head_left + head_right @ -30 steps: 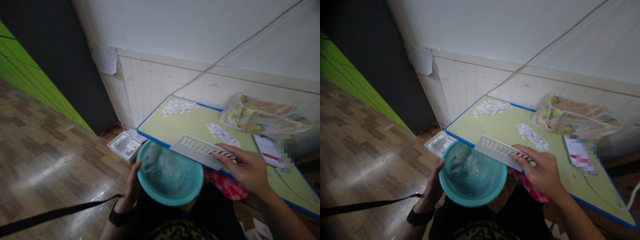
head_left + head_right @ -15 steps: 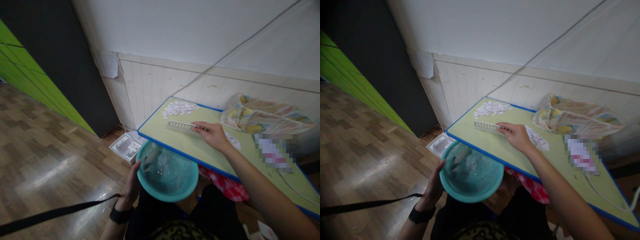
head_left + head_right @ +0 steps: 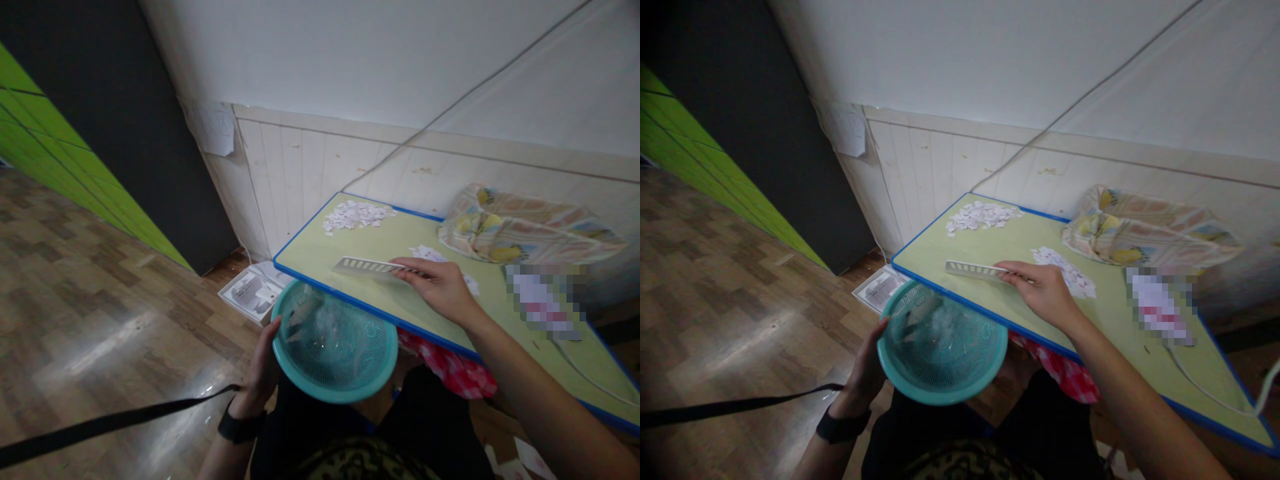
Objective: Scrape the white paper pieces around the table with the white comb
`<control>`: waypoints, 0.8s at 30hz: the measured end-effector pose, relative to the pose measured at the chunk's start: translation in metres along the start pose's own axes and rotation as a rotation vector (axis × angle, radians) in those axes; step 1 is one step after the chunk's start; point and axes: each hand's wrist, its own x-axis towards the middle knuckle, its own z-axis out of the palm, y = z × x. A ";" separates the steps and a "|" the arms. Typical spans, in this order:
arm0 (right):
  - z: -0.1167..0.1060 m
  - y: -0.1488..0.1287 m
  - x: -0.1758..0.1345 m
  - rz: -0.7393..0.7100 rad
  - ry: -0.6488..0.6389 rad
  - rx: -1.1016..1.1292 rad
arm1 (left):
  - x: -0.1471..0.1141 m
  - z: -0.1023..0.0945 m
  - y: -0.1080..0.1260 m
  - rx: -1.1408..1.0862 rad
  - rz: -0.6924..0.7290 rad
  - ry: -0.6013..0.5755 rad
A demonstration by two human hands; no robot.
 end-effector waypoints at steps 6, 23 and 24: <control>-0.008 -0.018 -0.010 -0.017 -0.025 0.027 | -0.002 0.007 0.004 0.072 0.050 0.034; -0.013 -0.030 -0.015 0.081 0.025 -0.043 | -0.004 0.009 0.002 -0.024 0.034 0.018; -0.013 -0.028 -0.010 0.077 0.050 -0.067 | -0.004 0.009 0.001 -0.032 0.029 0.013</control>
